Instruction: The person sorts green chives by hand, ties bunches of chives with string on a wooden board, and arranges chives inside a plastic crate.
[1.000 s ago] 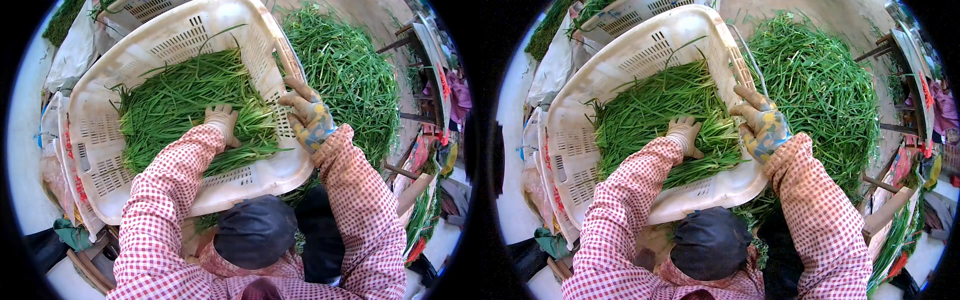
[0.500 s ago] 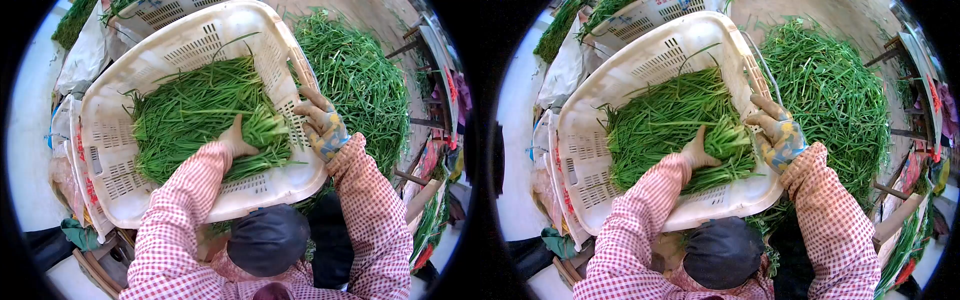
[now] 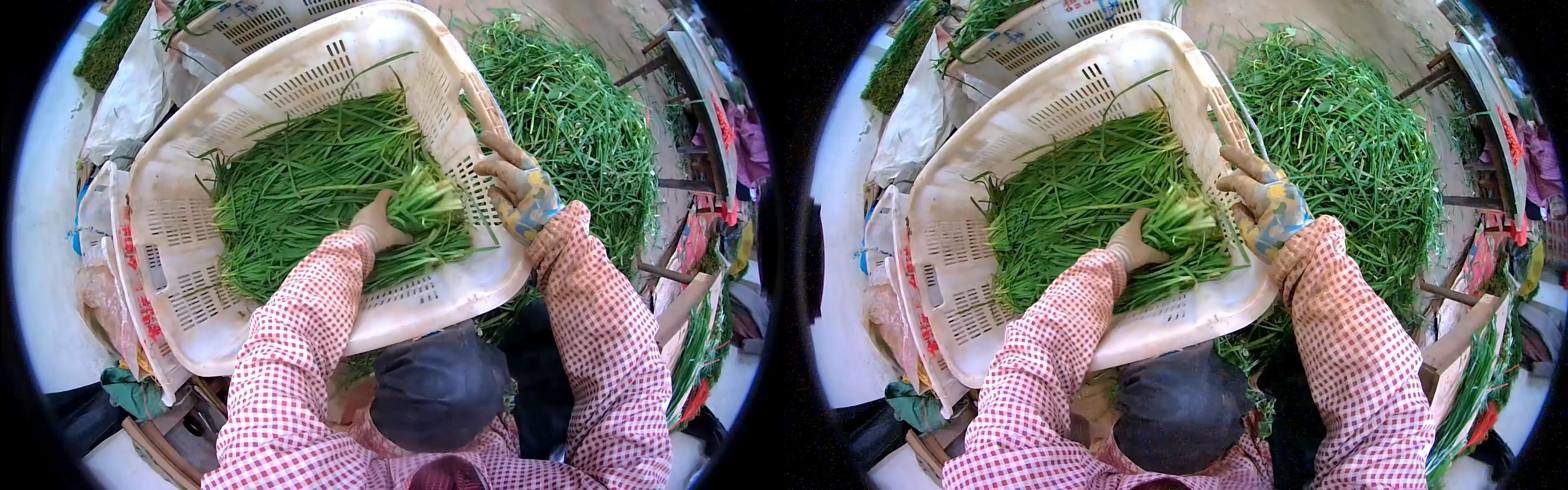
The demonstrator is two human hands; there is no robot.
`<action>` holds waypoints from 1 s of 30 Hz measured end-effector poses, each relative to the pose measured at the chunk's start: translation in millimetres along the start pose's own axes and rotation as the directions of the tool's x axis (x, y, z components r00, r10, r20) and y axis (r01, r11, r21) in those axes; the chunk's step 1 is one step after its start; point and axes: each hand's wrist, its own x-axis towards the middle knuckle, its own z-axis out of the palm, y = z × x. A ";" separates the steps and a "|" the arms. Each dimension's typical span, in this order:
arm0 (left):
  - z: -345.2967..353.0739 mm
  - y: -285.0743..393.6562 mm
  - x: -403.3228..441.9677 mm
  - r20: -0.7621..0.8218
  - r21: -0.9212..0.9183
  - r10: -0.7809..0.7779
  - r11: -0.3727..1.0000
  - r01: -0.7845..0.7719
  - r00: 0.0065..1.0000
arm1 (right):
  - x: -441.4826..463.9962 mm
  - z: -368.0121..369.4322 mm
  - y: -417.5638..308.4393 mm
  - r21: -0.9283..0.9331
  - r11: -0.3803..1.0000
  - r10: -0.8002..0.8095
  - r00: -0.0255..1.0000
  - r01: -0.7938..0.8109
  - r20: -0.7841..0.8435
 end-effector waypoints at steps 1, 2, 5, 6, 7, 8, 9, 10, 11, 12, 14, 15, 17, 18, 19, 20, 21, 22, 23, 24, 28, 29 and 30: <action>-7.5 -3.8 -0.5 -0.001 -0.085 -0.006 0.996 0.006 1.000 | 0.0 -1.6 -2.9 -0.047 0.999 0.001 1.000 -0.001 0.012; -14.0 -7.6 0.4 0.000 -0.168 -0.013 0.986 0.013 1.000 | -0.6 -2.7 -4.4 -0.040 0.999 0.006 1.000 -0.006 0.008; -18.9 -52.8 30.8 -0.008 -0.378 0.051 0.925 -0.050 0.999 | 0.0 -4.7 -5.6 0.076 0.994 0.077 0.993 -0.084 0.093; -20.2 -60.5 35.0 -0.006 -0.376 0.047 0.926 -0.046 0.999 | 0.4 -2.9 -5.0 0.080 0.993 0.078 0.993 -0.086 0.094; -24.8 -60.2 33.7 0.002 -0.480 -0.010 0.877 0.010 1.000 | 0.1 -1.7 -5.0 0.048 0.997 0.059 0.997 -0.061 0.055; -31.9 -51.8 26.5 0.018 -0.578 -0.063 0.813 0.062 0.998 | -0.2 -1.3 -4.2 0.012 0.999 0.038 0.999 -0.038 0.016; -37.9 -46.1 15.0 0.048 -0.679 0.003 0.734 0.031 0.999 | -0.8 -0.1 -1.2 0.034 0.999 0.026 1.000 -0.026 0.004; -37.4 -51.7 16.6 0.056 -0.679 0.006 0.733 0.034 0.998 | -0.6 -0.9 -2.2 0.030 0.999 0.034 0.999 -0.034 0.006; -39.5 -60.5 18.3 0.095 -0.770 0.103 0.638 0.008 0.990 | 0.5 -2.9 -5.9 -0.012 1.000 0.021 1.000 -0.021 0.011; -41.0 -68.9 19.5 0.119 -0.848 0.201 0.530 -0.005 0.972 | 1.4 -5.4 -8.9 -0.054 0.999 0.007 1.000 -0.007 0.015; -46.2 -72.2 8.8 0.088 -0.880 0.294 0.470 -0.064 0.952 | 4.3 -9.8 -13.6 -0.154 0.986 -0.066 0.998 0.067 0.014; -50.2 -73.2 3.3 0.099 -0.904 0.312 0.425 -0.045 0.945 | 4.1 -11.1 -20.4 -0.338 0.934 -0.117 0.993 0.112 0.004; -54.9 -79.1 -1.2 0.092 -0.927 0.362 0.372 -0.053 0.928 | 6.5 -8.7 -25.2 -0.520 0.823 -0.299 0.953 0.229 -0.054; -56.1 -81.6 -1.3 0.085 -0.930 0.367 0.363 -0.059 0.926 | 9.2 -0.6 -27.2 -0.465 0.832 -0.385 0.919 0.303 -0.091; -56.5 -84.7 -4.1 0.082 -0.940 0.366 0.337 -0.050 0.927 | 9.8 8.4 -35.7 -0.374 0.880 -0.339 0.938 0.293 -0.064; -57.4 -86.4 -8.4 0.081 -0.949 0.365 0.312 -0.040 0.928 | 10.4 18.7 -45.5 -0.281 0.920 -0.292 0.956 0.272 -0.032; -60.4 -87.0 -12.7 0.060 -0.941 0.330 0.335 -0.058 0.942 | 14.1 33.0 -51.8 -0.284 0.918 -0.295 0.955 0.277 -0.024; -61.4 -88.8 -15.0 0.052 -0.943 0.330 0.326 -0.062 0.942 | 18.6 52.0 -55.3 0.012 0.987 0.158 0.980 -0.157 -0.119; -62.8 -91.9 -17.9 0.058 -0.945 0.295 0.323 -0.042 0.954 | 23.3 69.9 -56.3 0.316 0.782 0.584 0.809 -0.538 -0.068; -64.2 -95.3 -19.5 0.068 -0.947 0.259 0.321 -0.020 0.963 | 29.8 83.3 -54.6 0.313 0.785 0.579 0.813 -0.535 -0.064; -67.4 -101.4 -23.5 0.039 -0.956 0.369 0.284 -0.072 0.929 | 55.6 137.0 14.8 0.788 0.226 0.828 0.539 -0.573 0.155; -66.8 -107.4 -20.5 0.049 -0.957 0.406 0.281 -0.074 0.913 | 57.6 152.6 34.5 0.826 0.217 0.814 0.564 -0.520 0.141; -67.0 -108.0 -18.7 0.042 -0.959 0.408 0.273 -0.078 0.912 | 59.9 167.9 55.4 0.872 0.193 0.786 0.602 -0.449 0.136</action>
